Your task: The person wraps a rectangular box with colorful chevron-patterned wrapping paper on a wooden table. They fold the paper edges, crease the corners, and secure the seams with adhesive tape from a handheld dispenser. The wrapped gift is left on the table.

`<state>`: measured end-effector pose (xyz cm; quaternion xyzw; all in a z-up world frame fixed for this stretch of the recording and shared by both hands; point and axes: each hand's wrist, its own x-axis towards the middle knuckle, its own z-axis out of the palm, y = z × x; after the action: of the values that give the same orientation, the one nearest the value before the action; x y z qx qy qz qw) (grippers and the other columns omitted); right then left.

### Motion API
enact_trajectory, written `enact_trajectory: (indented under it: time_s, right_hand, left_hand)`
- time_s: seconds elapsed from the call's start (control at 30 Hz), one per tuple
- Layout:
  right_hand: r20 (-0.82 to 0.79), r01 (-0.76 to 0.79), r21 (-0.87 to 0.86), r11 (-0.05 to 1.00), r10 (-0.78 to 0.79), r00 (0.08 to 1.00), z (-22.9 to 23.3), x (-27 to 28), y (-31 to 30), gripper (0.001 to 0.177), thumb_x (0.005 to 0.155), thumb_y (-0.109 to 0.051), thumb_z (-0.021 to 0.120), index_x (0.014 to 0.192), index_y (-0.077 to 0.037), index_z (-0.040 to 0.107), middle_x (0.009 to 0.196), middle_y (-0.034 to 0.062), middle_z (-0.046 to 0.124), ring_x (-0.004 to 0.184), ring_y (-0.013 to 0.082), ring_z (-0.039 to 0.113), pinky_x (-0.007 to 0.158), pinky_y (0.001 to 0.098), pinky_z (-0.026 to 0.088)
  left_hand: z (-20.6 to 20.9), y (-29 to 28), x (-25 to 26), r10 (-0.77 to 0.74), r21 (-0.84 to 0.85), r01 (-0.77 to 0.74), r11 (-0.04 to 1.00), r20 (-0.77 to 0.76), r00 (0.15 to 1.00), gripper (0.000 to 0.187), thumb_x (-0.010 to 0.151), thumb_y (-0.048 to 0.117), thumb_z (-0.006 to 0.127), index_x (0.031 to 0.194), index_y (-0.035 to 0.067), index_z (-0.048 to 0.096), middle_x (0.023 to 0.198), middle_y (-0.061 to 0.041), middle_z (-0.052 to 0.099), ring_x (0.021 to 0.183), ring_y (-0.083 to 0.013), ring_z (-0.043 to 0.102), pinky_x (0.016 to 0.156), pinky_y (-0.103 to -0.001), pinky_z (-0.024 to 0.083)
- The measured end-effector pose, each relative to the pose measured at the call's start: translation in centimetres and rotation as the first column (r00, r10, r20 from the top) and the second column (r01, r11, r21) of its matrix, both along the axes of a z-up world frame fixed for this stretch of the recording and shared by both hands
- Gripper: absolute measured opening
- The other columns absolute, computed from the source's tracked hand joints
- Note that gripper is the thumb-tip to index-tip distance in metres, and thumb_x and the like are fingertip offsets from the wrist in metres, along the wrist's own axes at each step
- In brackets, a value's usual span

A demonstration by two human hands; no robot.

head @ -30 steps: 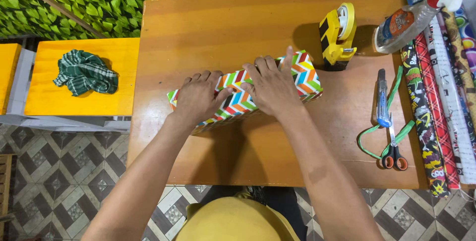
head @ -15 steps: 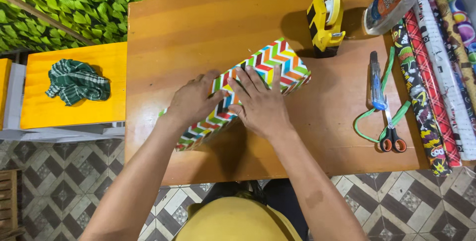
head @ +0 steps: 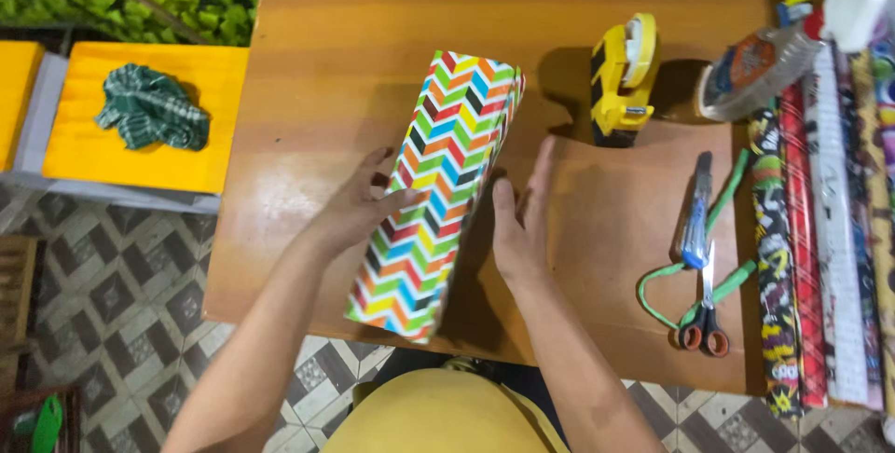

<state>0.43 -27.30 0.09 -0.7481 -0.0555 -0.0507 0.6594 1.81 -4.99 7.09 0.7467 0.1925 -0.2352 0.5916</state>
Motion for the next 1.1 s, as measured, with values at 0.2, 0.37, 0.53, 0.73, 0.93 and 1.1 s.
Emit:
enact_trajectory:
  time_s: [0.2, 0.37, 0.53, 0.73, 0.93, 1.1]
  right_hand:
    - [-0.248, -0.193, 0.612, 0.767, 0.418, 0.874, -1.7, 1.3, 0.0, 0.093, 0.104, -0.046, 0.052, 0.167, -0.017, -0.01, 0.168, 0.0251, 0.026, 0.149, 0.0322, 0.032, 0.121, 0.04, 0.029]
    - [-0.18, -0.248, 0.664, 0.706, 0.473, 0.863, -2.0, 3.0, -0.8, 0.097, 0.104, -0.059, 0.046, 0.167, -0.01, -0.008, 0.174, 0.011, 0.017, 0.156, 0.0226, 0.03, 0.126, 0.0376, 0.029]
    - [-0.221, -0.16, 0.755, 0.636, 0.477, 0.851, -1.4, 4.2, -0.3, 0.095, 0.1, -0.056, 0.047, 0.164, -0.021, -0.013, 0.167, 0.0136, 0.029, 0.146, 0.0282, 0.043, 0.118, 0.0396, 0.038]
    - [-0.135, -0.37, 0.486, 0.792, 0.487, 0.863, 2.3, 5.3, 0.6, 0.1, 0.094, -0.02, 0.072, 0.166, -0.013, 0.004, 0.17, 0.0125, 0.029, 0.152, 0.0236, 0.036, 0.122, 0.0375, 0.035]
    - [0.107, -0.39, -0.467, 0.794, 0.488, 0.866, 10.3, 6.0, -0.7, 0.093, 0.086, -0.018, 0.077, 0.163, -0.017, 0.025, 0.172, 0.012, 0.023, 0.161, 0.0317, 0.015, 0.126, 0.0567, 0.011]
    - [0.098, -0.211, -0.834, 0.51, 0.513, 0.853, 11.1, 4.9, 2.8, 0.076, 0.083, -0.015, 0.07, 0.152, -0.033, 0.043, 0.164, 0.0075, 0.031, 0.153, 0.031, 0.024, 0.119, 0.067, 0.012]
  left_hand:
    - [-5.3, -3.8, -3.3, 0.213, -0.675, -0.14, 0.724, 0.026, 0.977, 0.081, 0.11, 0.043, 0.048, 0.167, -0.009, 0.023, 0.154, -0.028, 0.05, 0.131, -0.0312, 0.059, 0.109, -0.044, 0.052]
    - [-6.1, -5.9, -3.6, 0.393, -0.605, -0.155, 0.781, 0.283, 0.875, 0.08, 0.107, 0.052, 0.034, 0.167, 0.016, -0.003, 0.17, -0.012, 0.023, 0.149, -0.0256, 0.039, 0.119, -0.043, 0.04]
    - [-4.6, -6.6, -1.7, 0.487, -0.596, -0.243, 0.766, 0.289, 0.824, 0.077, 0.104, 0.05, 0.035, 0.165, 0.017, 0.003, 0.165, -0.007, 0.025, 0.147, -0.0252, 0.041, 0.116, -0.043, 0.046]
    - [-3.6, -3.8, -0.4, 0.405, -0.736, -0.018, 0.676, 0.351, 0.845, 0.069, 0.106, 0.03, 0.052, 0.164, 0.009, 0.021, 0.156, -0.016, 0.046, 0.14, -0.0284, 0.05, 0.116, -0.045, 0.046]
    - [-4.3, 0.2, 0.1, 0.549, -0.748, 0.022, 0.664, 0.507, 0.664, 0.054, 0.099, 0.009, 0.066, 0.147, 0.009, 0.04, 0.144, -0.007, 0.052, 0.137, -0.0205, 0.054, 0.123, -0.047, 0.04]
    - [-7.0, 1.7, -0.7, 0.409, -0.8, -0.136, 0.584, 0.145, 0.901, 0.045, 0.099, 0.016, 0.063, 0.139, 0.012, 0.044, 0.133, -0.01, 0.058, 0.121, -0.023, 0.062, 0.106, -0.047, 0.052]
